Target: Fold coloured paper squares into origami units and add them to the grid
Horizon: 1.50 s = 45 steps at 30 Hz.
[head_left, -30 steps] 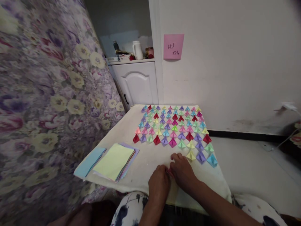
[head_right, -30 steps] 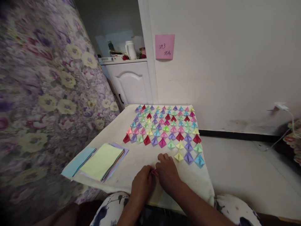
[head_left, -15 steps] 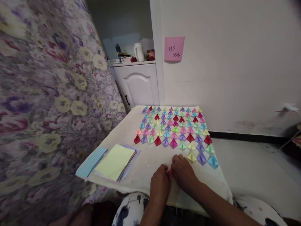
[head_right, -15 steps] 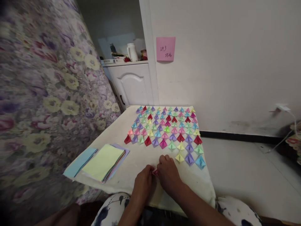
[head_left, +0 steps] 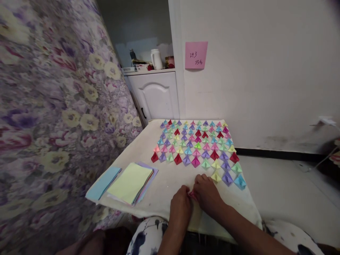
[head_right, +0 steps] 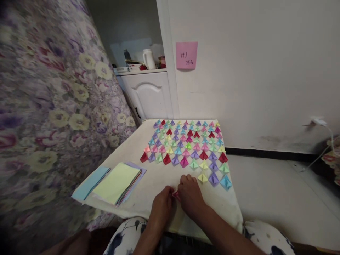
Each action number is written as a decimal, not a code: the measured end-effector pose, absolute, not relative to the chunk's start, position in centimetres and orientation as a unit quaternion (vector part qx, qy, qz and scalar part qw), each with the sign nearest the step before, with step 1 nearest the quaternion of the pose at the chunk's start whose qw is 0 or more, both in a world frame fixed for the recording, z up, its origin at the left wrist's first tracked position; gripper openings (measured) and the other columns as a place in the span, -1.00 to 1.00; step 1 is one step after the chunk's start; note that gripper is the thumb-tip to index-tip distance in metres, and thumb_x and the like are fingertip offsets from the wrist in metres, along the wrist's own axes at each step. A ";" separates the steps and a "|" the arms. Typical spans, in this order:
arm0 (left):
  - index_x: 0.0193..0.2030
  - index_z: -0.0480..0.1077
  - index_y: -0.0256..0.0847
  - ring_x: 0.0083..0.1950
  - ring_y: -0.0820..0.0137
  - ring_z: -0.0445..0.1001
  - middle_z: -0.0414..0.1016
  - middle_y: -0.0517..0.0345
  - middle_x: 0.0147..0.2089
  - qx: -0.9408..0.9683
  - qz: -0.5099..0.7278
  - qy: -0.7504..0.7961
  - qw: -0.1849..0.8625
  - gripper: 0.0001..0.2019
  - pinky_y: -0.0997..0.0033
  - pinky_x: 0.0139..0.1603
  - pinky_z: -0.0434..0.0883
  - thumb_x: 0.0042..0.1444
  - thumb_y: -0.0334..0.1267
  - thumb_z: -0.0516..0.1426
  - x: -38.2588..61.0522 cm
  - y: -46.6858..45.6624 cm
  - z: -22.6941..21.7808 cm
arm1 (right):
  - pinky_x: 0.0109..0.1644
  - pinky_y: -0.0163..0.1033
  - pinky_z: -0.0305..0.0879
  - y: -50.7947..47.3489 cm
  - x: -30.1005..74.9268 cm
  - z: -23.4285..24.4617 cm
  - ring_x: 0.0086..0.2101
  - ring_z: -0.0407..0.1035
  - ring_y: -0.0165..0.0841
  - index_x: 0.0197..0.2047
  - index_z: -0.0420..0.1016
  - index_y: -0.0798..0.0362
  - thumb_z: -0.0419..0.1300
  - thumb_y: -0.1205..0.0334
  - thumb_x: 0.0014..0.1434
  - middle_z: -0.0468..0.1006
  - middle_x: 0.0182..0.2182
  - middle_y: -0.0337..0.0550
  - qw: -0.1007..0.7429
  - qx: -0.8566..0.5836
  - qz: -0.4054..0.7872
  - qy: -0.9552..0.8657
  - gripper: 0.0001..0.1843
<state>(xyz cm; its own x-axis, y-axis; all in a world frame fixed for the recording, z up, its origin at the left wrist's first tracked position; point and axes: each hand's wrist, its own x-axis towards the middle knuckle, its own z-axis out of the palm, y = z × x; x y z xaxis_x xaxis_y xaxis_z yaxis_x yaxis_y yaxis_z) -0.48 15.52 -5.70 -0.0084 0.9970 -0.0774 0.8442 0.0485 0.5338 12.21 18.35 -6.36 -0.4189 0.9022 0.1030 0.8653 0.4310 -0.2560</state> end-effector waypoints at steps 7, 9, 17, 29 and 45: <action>-0.30 0.32 -0.18 -0.27 0.37 0.46 0.52 0.10 -0.34 0.667 0.183 0.685 0.228 -0.80 0.49 -0.31 0.22 0.11 -0.45 -0.09 -0.5 15.5 -5.6 | -0.20 -0.14 0.01 18.1 11.9 -6.1 -0.23 0.18 -0.23 -0.43 0.47 0.10 0.04 0.32 0.14 0.37 -0.32 -0.05 0.129 -0.539 0.062 -0.830 -0.80; -0.27 0.33 -0.17 -0.26 0.36 0.46 0.52 0.09 -0.32 0.664 0.190 0.686 0.231 -0.80 0.48 -0.30 0.22 0.12 -0.43 -0.09 -0.6 15.5 -5.6 | -0.20 -0.13 0.01 18.0 11.8 -6.2 -0.24 0.18 -0.22 -0.43 0.47 0.10 0.04 0.32 0.14 0.37 -0.33 -0.05 0.134 -0.549 0.056 -0.823 -0.79; -0.16 0.33 -0.18 -0.20 0.32 0.47 0.54 0.03 -0.22 0.656 0.217 0.683 0.238 -0.76 0.45 -0.26 0.23 0.12 -0.41 -0.09 -1.0 15.6 -6.7 | -0.24 -0.20 0.04 17.9 12.5 -6.3 -0.26 0.22 -0.24 -0.42 0.46 0.06 0.12 0.24 0.07 0.37 -0.32 -0.08 0.163 -0.559 0.087 -0.809 -0.88; -0.19 0.33 -0.19 -0.26 0.31 0.46 0.54 0.03 -0.28 0.662 0.206 0.682 0.233 -0.77 0.44 -0.32 0.19 0.11 -0.43 -0.10 -0.9 15.5 -6.2 | -0.22 -0.30 0.08 19.0 14.7 -5.6 -0.30 0.25 -0.34 -0.44 0.47 0.04 0.13 0.39 0.02 0.39 -0.39 -0.18 0.212 -0.541 0.166 -0.797 -0.88; -0.23 0.35 -0.21 -0.19 0.26 0.43 0.48 -0.01 -0.24 0.632 0.351 0.637 0.267 -0.77 0.30 -0.16 0.29 0.10 -0.36 -0.10 -1.4 15.9 -7.0 | -0.28 -0.24 0.00 18.7 12.5 -6.1 -0.31 0.22 -0.29 -0.51 0.42 0.09 0.11 0.34 0.04 0.39 -0.40 -0.12 0.202 -0.549 0.064 -0.809 -0.88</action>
<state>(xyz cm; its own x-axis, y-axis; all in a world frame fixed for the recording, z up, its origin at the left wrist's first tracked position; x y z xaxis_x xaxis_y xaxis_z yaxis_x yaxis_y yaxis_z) -1.40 15.91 -6.96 -0.0579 0.9930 0.1026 0.6179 -0.0451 0.7849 12.50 18.68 -6.07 -0.3158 0.9134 0.2570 0.8621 0.3893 -0.3245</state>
